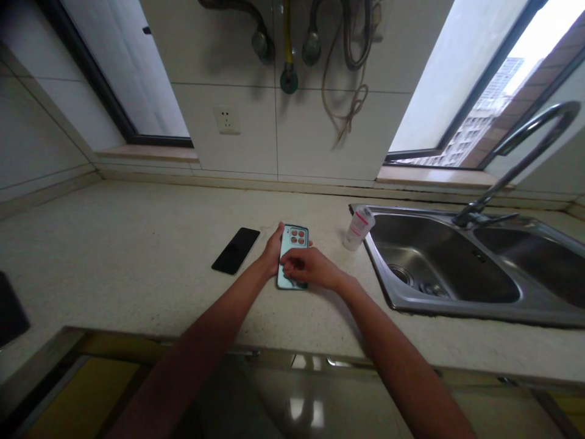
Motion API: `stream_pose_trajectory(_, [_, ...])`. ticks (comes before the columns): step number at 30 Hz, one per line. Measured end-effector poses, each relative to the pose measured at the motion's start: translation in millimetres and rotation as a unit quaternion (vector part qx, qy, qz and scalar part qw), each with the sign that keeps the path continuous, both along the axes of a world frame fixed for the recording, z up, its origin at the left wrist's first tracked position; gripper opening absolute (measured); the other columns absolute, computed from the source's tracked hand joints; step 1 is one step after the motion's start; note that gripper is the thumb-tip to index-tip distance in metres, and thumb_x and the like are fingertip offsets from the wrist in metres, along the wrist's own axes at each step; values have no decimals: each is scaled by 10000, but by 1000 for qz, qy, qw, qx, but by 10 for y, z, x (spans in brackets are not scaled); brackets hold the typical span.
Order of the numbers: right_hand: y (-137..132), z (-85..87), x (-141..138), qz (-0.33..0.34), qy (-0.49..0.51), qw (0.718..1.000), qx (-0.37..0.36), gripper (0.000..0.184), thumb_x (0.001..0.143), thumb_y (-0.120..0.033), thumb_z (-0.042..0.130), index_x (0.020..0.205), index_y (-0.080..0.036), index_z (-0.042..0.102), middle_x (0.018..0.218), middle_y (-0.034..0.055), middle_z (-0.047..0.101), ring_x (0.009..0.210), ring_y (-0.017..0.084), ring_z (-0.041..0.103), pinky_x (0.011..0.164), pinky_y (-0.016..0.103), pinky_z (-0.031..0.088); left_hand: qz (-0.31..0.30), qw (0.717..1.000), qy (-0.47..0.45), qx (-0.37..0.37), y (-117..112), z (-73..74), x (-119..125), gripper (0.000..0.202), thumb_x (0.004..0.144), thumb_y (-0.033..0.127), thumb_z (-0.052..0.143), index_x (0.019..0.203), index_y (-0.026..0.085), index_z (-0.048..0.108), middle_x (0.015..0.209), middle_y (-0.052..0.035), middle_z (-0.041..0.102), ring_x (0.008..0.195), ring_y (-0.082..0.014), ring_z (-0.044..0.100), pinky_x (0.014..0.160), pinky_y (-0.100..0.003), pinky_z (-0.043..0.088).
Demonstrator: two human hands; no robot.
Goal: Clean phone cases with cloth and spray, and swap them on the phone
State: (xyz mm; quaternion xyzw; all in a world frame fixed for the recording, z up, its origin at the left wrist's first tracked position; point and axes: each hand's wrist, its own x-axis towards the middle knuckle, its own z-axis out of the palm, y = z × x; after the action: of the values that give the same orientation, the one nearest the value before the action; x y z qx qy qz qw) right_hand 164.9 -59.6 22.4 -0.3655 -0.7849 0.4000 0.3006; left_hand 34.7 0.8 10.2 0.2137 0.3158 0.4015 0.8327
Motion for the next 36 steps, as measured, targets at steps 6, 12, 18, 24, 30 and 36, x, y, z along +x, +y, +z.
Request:
stream_pose_trajectory(6, [-48, 148, 130, 36, -130, 990, 46, 177, 806, -146, 572, 926, -185, 697, 754, -6, 672, 659, 113, 587, 622, 229, 465, 26, 999, 32, 34, 59, -60, -20, 571, 968, 600, 370, 981, 121, 681, 800, -141, 727, 737, -248, 707, 744, -369, 566])
stream_pose_trajectory(12, [132, 60, 346, -100, -105, 981, 129, 208, 720, -122, 583, 888, -176, 692, 749, 4, 643, 648, 127, 565, 622, 246, 448, 83, 946, 267, 165, 107, -126, -60, 178, 877, 310, 541, 846, 187, 666, 707, -36, 664, 656, -187, 635, 682, -307, 508])
stream_pose_trajectory(18, [210, -55, 375, -169, -87, 969, 158, 166, 721, -155, 572, 839, -182, 687, 771, 17, 655, 679, 143, 579, 635, 262, 456, 95, 789, 481, 371, 22, -99, -126, 251, 853, 265, 538, 616, 220, 606, 745, -90, 663, 958, -270, 628, 924, -353, 442])
stream_pose_trajectory(24, [292, -115, 404, -273, -33, 952, 131, 165, 719, -222, 576, 835, -183, 687, 745, 18, 663, 654, 151, 589, 638, 291, 469, 99, 636, 612, 459, 7, -44, -212, 233, 899, 285, 498, 891, 192, 711, 1043, -176, 687, 1118, -324, 552, 1042, -423, 358])
stream_pose_trajectory(30, [321, -44, 446, -365, 153, 918, 14, 311, 639, -296, 632, 928, -184, 663, 761, -5, 618, 607, 124, 550, 546, 260, 434, 131, 484, 789, 356, 44, 144, -547, 417, 883, 340, 532, 1236, 137, 622, 1380, -241, 527, 1295, -396, 422, 1000, -501, 370])
stream_pose_trajectory(36, [284, 21, 380, -355, 258, 896, -64, 426, 555, -264, 715, 969, -183, 657, 832, -8, 612, 656, 120, 574, 578, 264, 461, 43, 505, 824, 253, 151, 115, -901, 686, 767, 538, 667, 1295, 115, 557, 1326, -286, 557, 1269, -444, 470, 966, -554, 407])
